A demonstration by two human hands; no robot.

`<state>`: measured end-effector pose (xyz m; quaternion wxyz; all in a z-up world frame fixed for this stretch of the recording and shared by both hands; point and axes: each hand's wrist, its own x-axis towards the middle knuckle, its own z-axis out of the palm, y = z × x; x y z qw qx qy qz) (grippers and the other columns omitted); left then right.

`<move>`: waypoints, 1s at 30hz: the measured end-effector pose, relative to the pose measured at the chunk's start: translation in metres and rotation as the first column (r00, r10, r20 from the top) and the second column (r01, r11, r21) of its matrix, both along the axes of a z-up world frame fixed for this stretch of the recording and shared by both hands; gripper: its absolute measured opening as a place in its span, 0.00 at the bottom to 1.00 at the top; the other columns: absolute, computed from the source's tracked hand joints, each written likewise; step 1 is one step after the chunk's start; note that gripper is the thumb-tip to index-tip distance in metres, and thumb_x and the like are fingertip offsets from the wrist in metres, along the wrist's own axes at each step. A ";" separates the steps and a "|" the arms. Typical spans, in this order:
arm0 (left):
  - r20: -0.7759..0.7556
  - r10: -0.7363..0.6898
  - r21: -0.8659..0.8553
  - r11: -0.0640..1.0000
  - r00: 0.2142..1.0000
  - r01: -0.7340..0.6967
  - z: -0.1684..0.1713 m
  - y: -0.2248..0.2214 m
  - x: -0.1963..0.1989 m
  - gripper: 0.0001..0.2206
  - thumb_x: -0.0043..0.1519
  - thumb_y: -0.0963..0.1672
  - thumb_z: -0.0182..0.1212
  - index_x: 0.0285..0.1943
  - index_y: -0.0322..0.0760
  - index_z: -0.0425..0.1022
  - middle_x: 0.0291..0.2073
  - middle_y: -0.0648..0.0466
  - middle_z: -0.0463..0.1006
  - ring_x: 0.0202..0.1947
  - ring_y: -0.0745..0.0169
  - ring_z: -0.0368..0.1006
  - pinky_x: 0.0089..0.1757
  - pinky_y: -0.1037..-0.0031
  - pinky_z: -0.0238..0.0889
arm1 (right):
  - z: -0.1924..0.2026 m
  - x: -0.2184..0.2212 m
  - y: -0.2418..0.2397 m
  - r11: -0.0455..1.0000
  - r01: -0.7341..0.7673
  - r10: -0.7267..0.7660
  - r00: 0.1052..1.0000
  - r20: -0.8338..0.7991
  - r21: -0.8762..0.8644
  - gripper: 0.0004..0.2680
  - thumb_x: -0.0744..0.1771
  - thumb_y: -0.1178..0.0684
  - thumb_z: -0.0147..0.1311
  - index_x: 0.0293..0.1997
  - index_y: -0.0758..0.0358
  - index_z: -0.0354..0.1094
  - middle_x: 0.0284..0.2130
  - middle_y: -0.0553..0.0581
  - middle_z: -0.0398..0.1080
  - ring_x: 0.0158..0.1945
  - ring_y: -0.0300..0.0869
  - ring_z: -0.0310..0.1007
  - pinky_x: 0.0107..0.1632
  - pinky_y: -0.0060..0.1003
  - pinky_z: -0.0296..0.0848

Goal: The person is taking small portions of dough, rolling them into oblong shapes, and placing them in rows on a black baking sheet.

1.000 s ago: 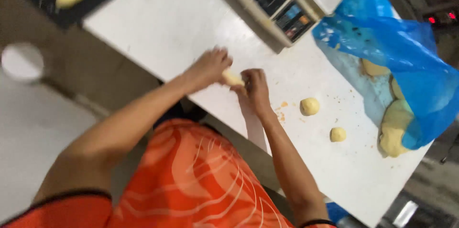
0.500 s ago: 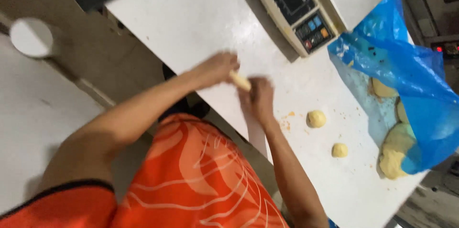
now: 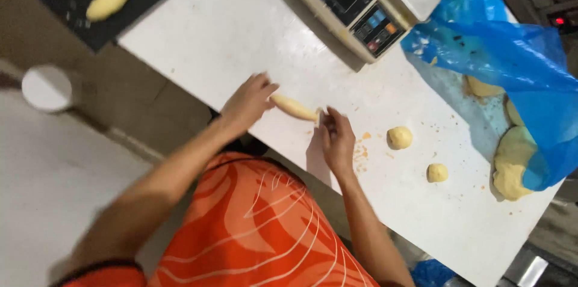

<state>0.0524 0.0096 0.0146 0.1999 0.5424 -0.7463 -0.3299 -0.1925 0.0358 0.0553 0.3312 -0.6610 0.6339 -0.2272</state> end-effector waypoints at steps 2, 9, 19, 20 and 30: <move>-0.048 0.174 0.106 0.980 0.983 -0.168 0.001 0.006 -0.010 0.17 0.57 0.42 0.63 0.54 0.32 0.72 0.42 0.45 0.69 0.46 0.45 0.69 0.45 0.63 0.65 | -0.008 0.000 0.003 0.982 0.189 -0.190 0.980 0.053 0.021 0.12 0.63 0.61 0.55 0.52 0.65 0.67 0.37 0.62 0.72 0.42 0.50 0.75 0.45 0.40 0.75; -0.231 0.403 0.171 0.913 0.886 -0.371 0.017 0.009 -0.026 0.07 0.60 0.37 0.59 0.45 0.28 0.76 0.36 0.46 0.72 0.41 0.50 0.73 0.40 0.71 0.70 | -0.001 0.024 0.005 0.918 0.389 -0.397 0.910 0.122 0.084 0.09 0.63 0.60 0.57 0.47 0.63 0.68 0.35 0.59 0.75 0.39 0.45 0.77 0.43 0.37 0.76; 0.033 -0.110 0.052 0.993 0.993 0.109 -0.002 -0.016 0.002 0.30 0.47 0.44 0.71 0.59 0.33 0.68 0.49 0.43 0.66 0.52 0.45 0.64 0.53 0.65 0.59 | 0.006 0.010 -0.012 0.996 -0.071 0.067 0.995 -0.079 -0.046 0.22 0.61 0.56 0.63 0.58 0.68 0.58 0.45 0.63 0.66 0.49 0.52 0.70 0.47 0.39 0.75; 0.033 -0.085 0.053 0.995 0.996 0.084 -0.003 -0.020 -0.008 0.30 0.47 0.44 0.71 0.59 0.33 0.68 0.49 0.43 0.66 0.52 0.45 0.64 0.53 0.65 0.59 | 0.001 0.012 -0.016 0.994 -0.096 0.092 0.993 -0.078 -0.045 0.22 0.61 0.56 0.63 0.58 0.68 0.58 0.45 0.63 0.66 0.49 0.52 0.70 0.47 0.39 0.75; -0.409 0.064 0.345 0.934 0.910 0.089 0.064 -0.028 0.029 0.16 0.56 0.44 0.64 0.49 0.32 0.67 0.42 0.46 0.67 0.36 0.48 0.73 0.36 0.69 0.70 | 0.052 0.072 -0.123 0.732 -0.614 0.605 0.785 0.134 0.293 0.13 0.57 0.57 0.66 0.41 0.65 0.71 0.34 0.61 0.71 0.37 0.52 0.73 0.43 0.42 0.72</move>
